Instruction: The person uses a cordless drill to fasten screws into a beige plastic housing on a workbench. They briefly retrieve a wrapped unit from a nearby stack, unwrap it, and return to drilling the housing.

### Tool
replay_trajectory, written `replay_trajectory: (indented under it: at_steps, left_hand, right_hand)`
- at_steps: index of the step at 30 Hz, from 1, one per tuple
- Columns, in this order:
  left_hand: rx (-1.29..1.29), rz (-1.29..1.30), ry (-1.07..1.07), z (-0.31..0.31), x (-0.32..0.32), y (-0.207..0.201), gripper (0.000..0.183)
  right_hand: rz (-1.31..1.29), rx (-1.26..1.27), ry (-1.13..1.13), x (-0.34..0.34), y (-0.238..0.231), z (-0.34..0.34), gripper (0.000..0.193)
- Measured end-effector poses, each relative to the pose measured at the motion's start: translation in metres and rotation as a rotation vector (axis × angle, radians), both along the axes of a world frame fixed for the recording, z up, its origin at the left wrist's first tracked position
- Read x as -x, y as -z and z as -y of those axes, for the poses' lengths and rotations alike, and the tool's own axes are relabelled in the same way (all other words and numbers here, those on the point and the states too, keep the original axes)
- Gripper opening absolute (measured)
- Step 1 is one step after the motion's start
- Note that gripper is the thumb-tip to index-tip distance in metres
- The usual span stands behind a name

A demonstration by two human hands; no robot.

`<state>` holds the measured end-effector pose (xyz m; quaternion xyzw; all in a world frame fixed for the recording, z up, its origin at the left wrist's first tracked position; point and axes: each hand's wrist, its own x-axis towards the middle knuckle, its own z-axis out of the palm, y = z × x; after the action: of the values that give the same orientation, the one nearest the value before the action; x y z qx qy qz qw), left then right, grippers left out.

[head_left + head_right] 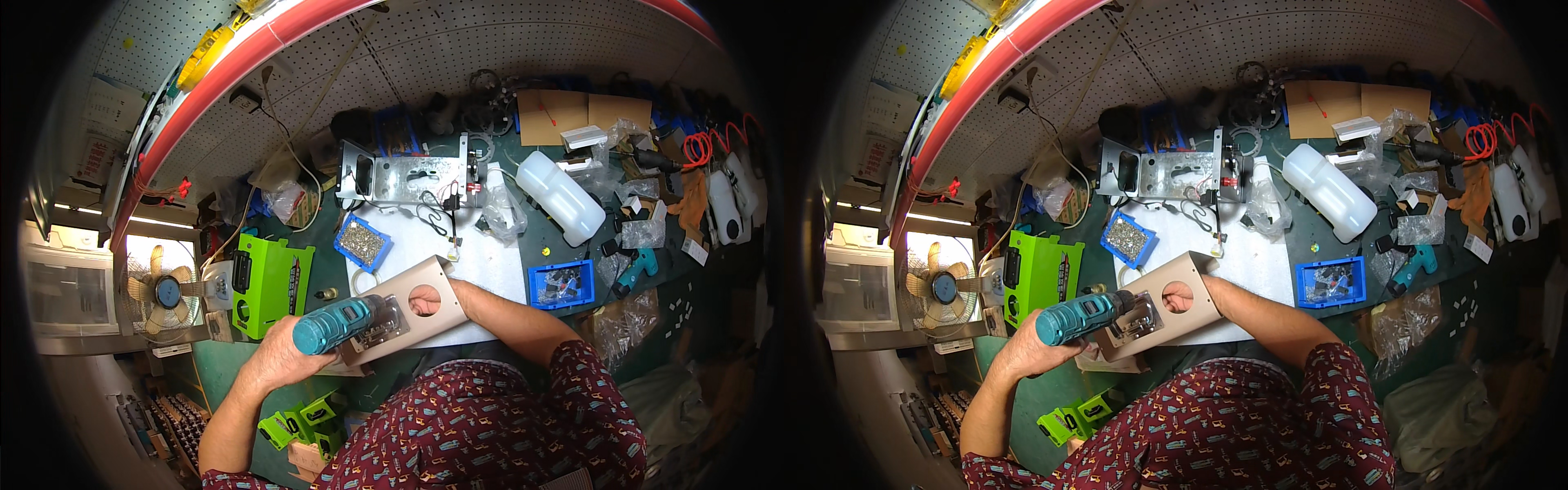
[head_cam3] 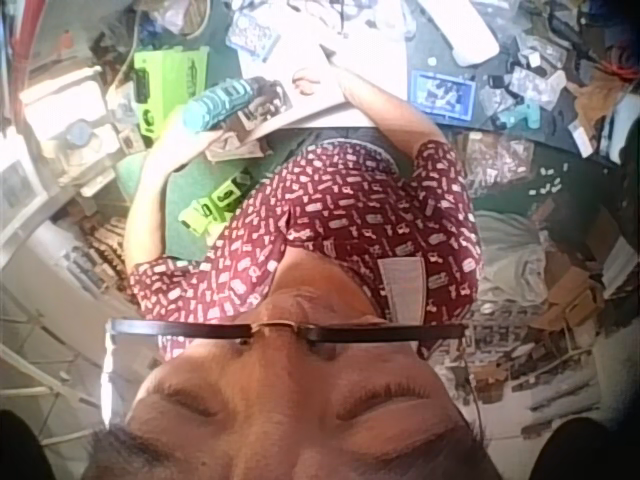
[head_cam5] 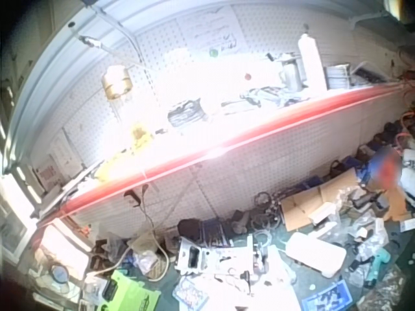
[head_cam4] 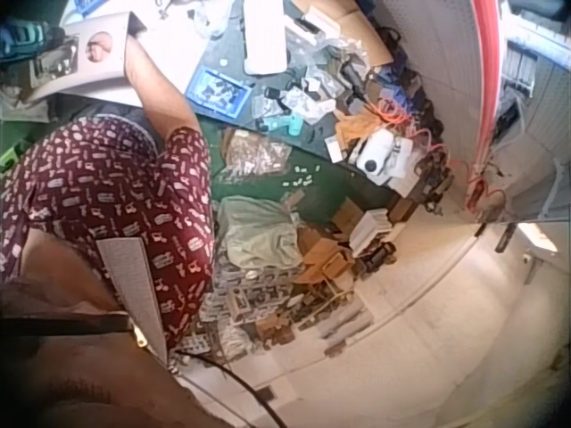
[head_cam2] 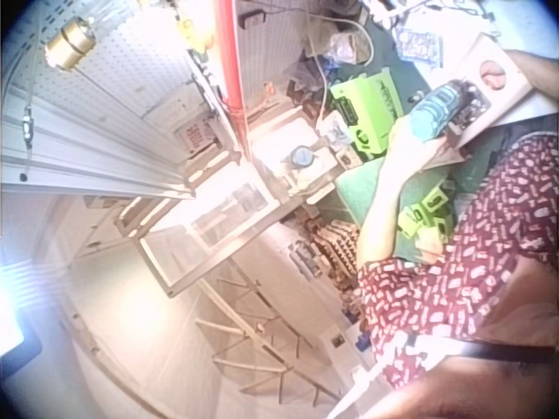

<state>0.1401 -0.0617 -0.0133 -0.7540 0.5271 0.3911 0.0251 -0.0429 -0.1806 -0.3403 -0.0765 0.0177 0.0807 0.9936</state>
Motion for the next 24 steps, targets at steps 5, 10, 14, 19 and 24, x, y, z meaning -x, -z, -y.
replay_trajectory:
  at_steps: [5, 10, 14, 19, 24]
  left_hand:
    - [-0.014, -0.002, 0.003, 0.000, 0.000, -0.001, 0.030]
    - [0.014, -0.006, 0.013, 0.000, 0.000, 0.000, 0.031]
    - [0.009, -0.003, 0.040, 0.001, 0.000, -0.002, 0.032]
    - [-0.013, 0.021, 0.049, 0.006, 0.001, -0.004, 0.033]
    - [-0.054, 0.047, 0.080, 0.016, 0.004, -0.012, 0.033]
  right_hand:
    - [-0.017, -0.057, 0.013, 0.010, 0.000, 0.006, 0.024]
    - [-0.052, -0.088, 0.063, 0.029, -0.002, 0.014, 0.027]
    - [0.041, -0.125, 0.076, 0.033, -0.001, 0.013, 0.037]
    - [-0.064, 0.049, 0.156, 0.027, -0.001, 0.003, 0.044]
    - [-0.065, 0.088, 0.128, 0.024, -0.003, 0.002, 0.045]
